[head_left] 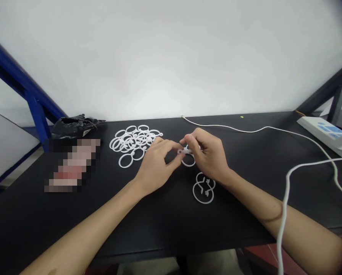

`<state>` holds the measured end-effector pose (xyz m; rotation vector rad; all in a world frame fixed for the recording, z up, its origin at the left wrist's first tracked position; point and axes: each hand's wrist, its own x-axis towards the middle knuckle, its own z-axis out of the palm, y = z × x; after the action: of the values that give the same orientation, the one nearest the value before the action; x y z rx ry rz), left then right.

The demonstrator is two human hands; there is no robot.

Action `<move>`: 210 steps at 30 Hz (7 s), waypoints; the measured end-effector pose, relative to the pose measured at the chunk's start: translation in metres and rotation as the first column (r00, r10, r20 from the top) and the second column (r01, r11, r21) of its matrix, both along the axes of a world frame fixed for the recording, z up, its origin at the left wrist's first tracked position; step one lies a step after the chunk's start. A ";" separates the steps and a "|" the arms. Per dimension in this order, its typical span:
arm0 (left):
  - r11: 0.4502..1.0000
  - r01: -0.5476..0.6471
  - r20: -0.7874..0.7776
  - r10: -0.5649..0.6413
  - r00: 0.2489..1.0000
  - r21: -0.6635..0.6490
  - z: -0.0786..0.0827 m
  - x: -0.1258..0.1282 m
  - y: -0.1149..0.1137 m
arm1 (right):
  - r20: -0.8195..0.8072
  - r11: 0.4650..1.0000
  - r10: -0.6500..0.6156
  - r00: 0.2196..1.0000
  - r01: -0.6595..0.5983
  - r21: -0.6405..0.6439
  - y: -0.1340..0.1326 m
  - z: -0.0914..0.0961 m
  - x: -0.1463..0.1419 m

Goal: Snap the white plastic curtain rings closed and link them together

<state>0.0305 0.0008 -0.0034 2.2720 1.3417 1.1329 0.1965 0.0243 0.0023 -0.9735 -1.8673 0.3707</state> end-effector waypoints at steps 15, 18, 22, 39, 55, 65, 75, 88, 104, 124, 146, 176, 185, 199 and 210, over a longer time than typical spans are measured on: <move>0.985 -0.168 0.083 0.165 0.983 0.025 -0.009 -0.005 0.006 | 0.004 0.953 0.224 0.974 -0.219 -0.208 0.004 -0.004 -0.001; 0.981 -0.194 0.142 0.192 0.971 -0.003 -0.010 -0.005 0.007 | 0.006 0.954 0.213 0.977 -0.207 -0.219 0.004 -0.003 -0.001; 0.977 -0.211 0.122 0.214 0.969 -0.038 -0.009 -0.006 0.007 | -0.079 0.941 0.206 0.975 -0.220 -0.258 0.004 0.000 0.000; 0.985 -0.097 0.076 0.108 0.991 -0.140 -0.003 0.000 0.000 | -0.187 0.952 0.142 0.972 -0.185 -0.243 0.001 -0.002 -0.001; 0.996 -0.069 -0.045 0.066 0.997 -0.062 -0.005 0.001 -0.002 | 0.079 0.994 0.105 0.991 -0.107 0.023 0.008 0.001 0.004; 0.913 -0.389 -0.162 0.405 0.900 0.123 -0.001 -0.042 0.032 | 0.431 0.997 0.016 0.902 0.020 -0.078 0.020 -0.002 0.019; 0.807 -0.587 -0.449 0.547 0.706 0.061 -0.008 -0.084 0.056 | 0.574 0.992 0.019 0.818 0.056 -0.112 0.022 -0.005 0.023; 0.847 -0.521 -0.426 0.511 0.747 0.103 -0.014 -0.087 0.055 | 0.545 0.959 -0.190 0.817 0.273 -0.076 0.035 -0.007 0.032; 0.963 -0.233 -0.337 0.266 0.903 0.134 -0.002 -0.054 0.036 | 0.562 0.991 0.052 0.825 0.029 -0.134 0.029 -0.009 0.028; 0.974 0.141 -0.294 -0.084 0.952 0.179 -0.003 -0.019 0.012 | 0.170 0.998 0.027 0.985 -0.035 0.049 0.001 0.004 0.004; 0.997 0.029 -0.180 -0.015 0.984 0.076 -0.005 -0.018 0.010 | 0.095 0.987 0.122 0.988 -0.131 0.093 0.005 0.003 0.006; 0.750 -0.662 -0.451 0.594 0.667 0.008 -0.004 -0.099 0.059 | 0.327 0.987 -0.008 0.945 0.060 -0.149 0.023 -0.009 0.015; 0.749 -0.657 -0.507 0.537 0.674 -0.079 -0.006 -0.099 0.059 | 0.396 0.974 -0.023 0.918 0.110 -0.200 0.028 -0.009 0.020; 0.774 -0.633 -0.441 0.569 0.694 0.002 0.000 -0.091 0.053 | 0.529 0.979 0.156 0.834 -0.058 -0.197 0.023 -0.011 0.019; 0.961 -0.179 -0.399 0.252 0.882 0.211 0.006 -0.015 -0.001 | 0.271 0.996 -0.018 0.962 0.043 -0.084 0.013 -0.005 0.009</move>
<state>0.0159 -0.0004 0.0025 2.6553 1.7581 0.8688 0.2058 0.0378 -0.0029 -1.1601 -2.0929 0.3172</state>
